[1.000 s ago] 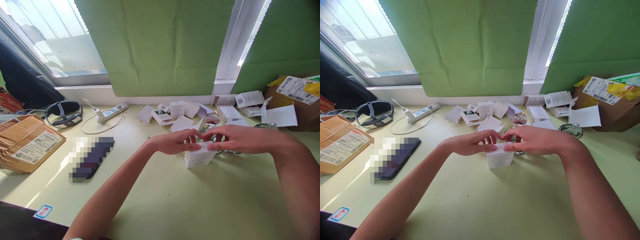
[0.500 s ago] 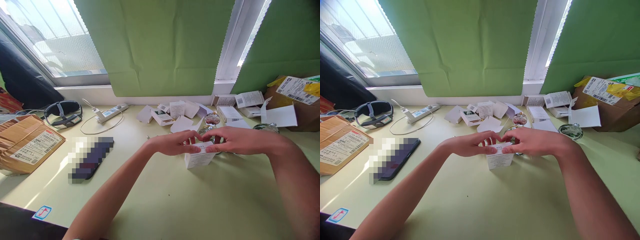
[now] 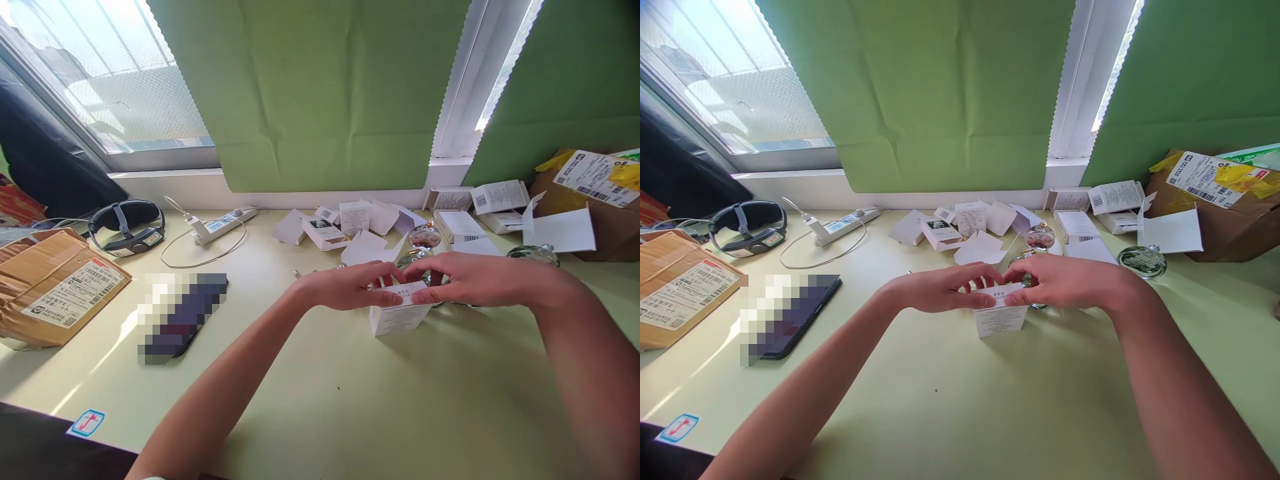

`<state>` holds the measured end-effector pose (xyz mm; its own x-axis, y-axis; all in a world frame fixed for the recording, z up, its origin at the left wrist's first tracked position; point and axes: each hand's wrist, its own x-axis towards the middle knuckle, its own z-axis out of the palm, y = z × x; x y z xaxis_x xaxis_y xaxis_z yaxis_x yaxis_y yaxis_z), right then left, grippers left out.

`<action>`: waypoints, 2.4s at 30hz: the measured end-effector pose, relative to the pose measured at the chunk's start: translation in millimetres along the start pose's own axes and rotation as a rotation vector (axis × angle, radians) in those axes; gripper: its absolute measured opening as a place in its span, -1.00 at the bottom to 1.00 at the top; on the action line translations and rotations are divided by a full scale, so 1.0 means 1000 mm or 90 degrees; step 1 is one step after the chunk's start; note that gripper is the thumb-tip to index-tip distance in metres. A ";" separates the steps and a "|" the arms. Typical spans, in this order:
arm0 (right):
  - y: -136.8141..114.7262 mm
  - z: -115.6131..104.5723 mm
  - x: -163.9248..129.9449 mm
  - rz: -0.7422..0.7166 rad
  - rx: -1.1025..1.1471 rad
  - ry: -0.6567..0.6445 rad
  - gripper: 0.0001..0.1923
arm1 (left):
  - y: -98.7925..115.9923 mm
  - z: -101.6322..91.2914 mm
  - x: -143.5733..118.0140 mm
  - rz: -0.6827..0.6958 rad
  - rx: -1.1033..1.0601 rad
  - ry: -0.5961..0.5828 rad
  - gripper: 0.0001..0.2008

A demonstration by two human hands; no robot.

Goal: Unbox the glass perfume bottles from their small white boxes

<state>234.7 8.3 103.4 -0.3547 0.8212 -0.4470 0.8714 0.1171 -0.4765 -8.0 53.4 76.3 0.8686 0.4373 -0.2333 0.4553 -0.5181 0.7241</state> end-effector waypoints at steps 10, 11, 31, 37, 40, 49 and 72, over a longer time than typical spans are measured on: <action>-0.001 0.000 0.001 0.003 -0.003 0.008 -0.23 | 0.001 0.000 0.000 -0.006 -0.006 -0.005 -0.53; -0.001 0.000 0.002 0.003 -0.004 0.008 -0.22 | 0.001 0.000 0.000 -0.011 -0.006 -0.005 -0.52; 0.003 0.002 -0.002 0.035 0.037 0.001 -0.29 | 0.002 -0.001 -0.001 -0.019 0.011 0.000 -0.51; 0.002 0.001 -0.005 0.007 0.010 0.022 -0.44 | 0.002 -0.004 -0.004 0.007 0.010 0.016 -0.53; -0.001 0.001 -0.005 0.017 0.010 0.015 -0.39 | 0.002 -0.006 -0.006 0.006 0.018 0.011 -0.52; -0.001 0.003 -0.002 0.020 0.028 0.011 -0.31 | 0.002 -0.007 -0.007 -0.026 0.022 -0.026 -0.45; -0.006 0.004 -0.005 -0.032 0.003 0.025 -0.34 | 0.011 -0.003 -0.009 -0.029 0.064 0.017 -0.43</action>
<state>230.2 1.8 105.3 -0.3847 0.8359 -0.3916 0.8509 0.1567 -0.5014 -11.6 46.5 88.4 0.8418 0.4810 -0.2452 0.5122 -0.5680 0.6442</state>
